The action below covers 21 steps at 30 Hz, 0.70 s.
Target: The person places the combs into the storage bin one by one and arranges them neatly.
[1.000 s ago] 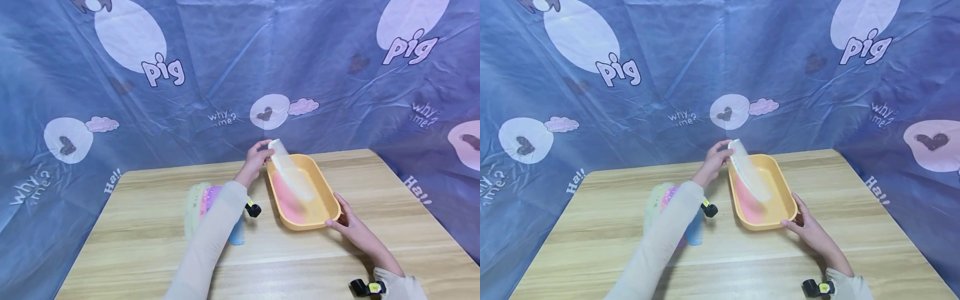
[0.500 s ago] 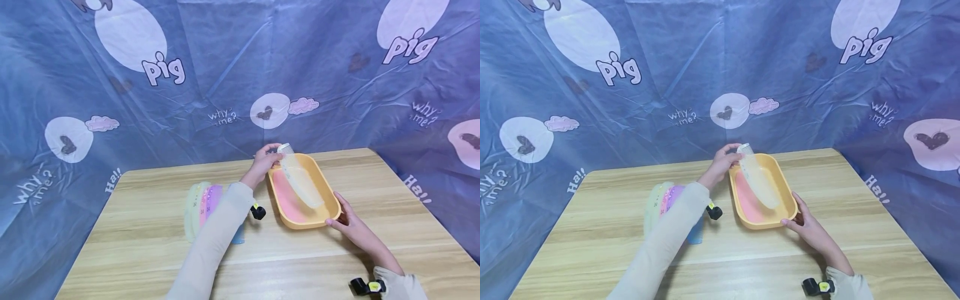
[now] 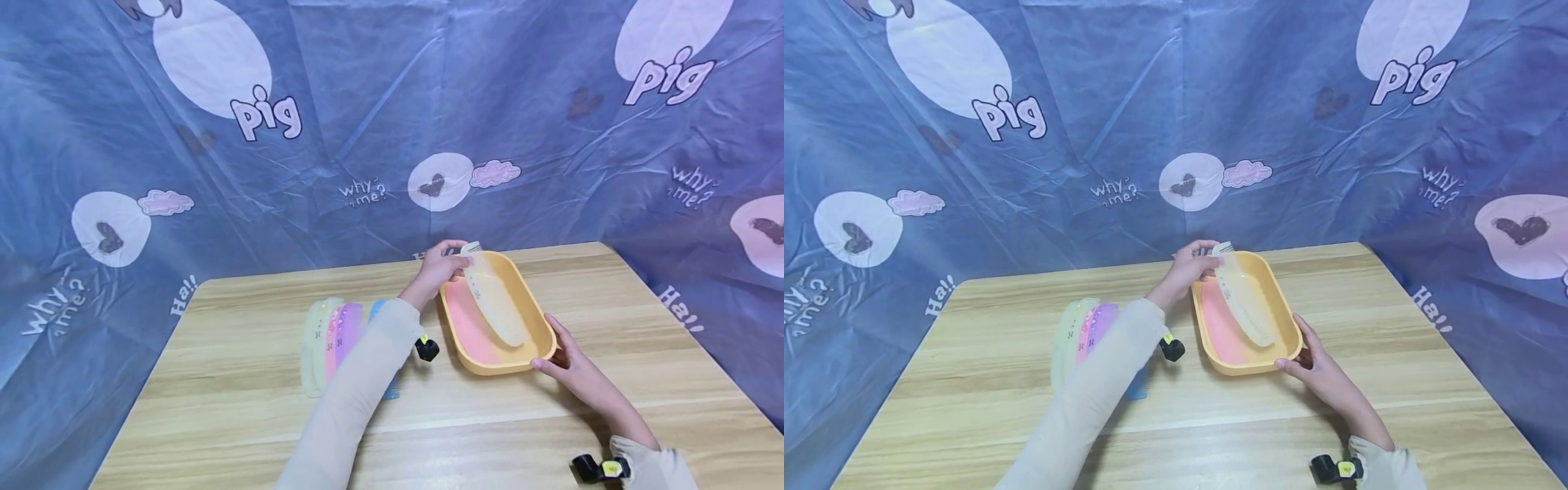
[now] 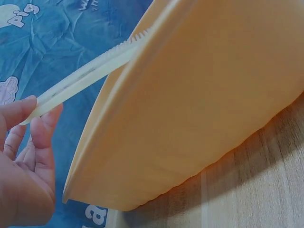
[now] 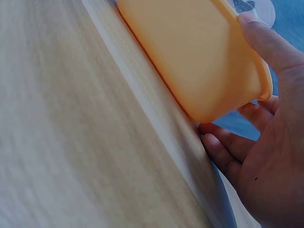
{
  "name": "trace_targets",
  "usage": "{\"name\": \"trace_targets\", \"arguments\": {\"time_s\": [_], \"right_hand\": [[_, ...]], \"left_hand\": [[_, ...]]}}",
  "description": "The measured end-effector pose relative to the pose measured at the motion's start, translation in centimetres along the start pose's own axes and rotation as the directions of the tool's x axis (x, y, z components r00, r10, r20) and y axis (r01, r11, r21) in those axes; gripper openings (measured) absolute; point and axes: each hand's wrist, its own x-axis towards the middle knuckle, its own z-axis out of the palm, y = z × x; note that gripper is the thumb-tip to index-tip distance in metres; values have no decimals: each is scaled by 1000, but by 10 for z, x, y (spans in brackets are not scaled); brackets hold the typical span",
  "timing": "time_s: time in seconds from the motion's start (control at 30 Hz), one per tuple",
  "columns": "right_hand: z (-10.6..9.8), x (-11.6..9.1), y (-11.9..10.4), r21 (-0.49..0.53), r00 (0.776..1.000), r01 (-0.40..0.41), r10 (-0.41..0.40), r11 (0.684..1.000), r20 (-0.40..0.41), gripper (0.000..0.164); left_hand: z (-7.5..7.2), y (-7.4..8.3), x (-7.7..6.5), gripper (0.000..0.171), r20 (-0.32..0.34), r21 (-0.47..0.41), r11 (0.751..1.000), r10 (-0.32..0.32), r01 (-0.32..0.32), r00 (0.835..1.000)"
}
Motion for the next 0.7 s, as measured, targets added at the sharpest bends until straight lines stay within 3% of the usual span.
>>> {"name": "trace_targets", "arguments": {"time_s": [0.53, 0.7], "right_hand": [[0, -1, 1, -11, 1000, -4, 4, 1000, -1, 87], [0, 0, 1, -17, 1000, -8, 8, 1000, -4, 87]], "left_hand": [[4, -6, 5, 33, 42, 25, 999, -23, 22, 999], [3, -7, 5, 41, 92, 78, 997, -31, 24, 995]]}}
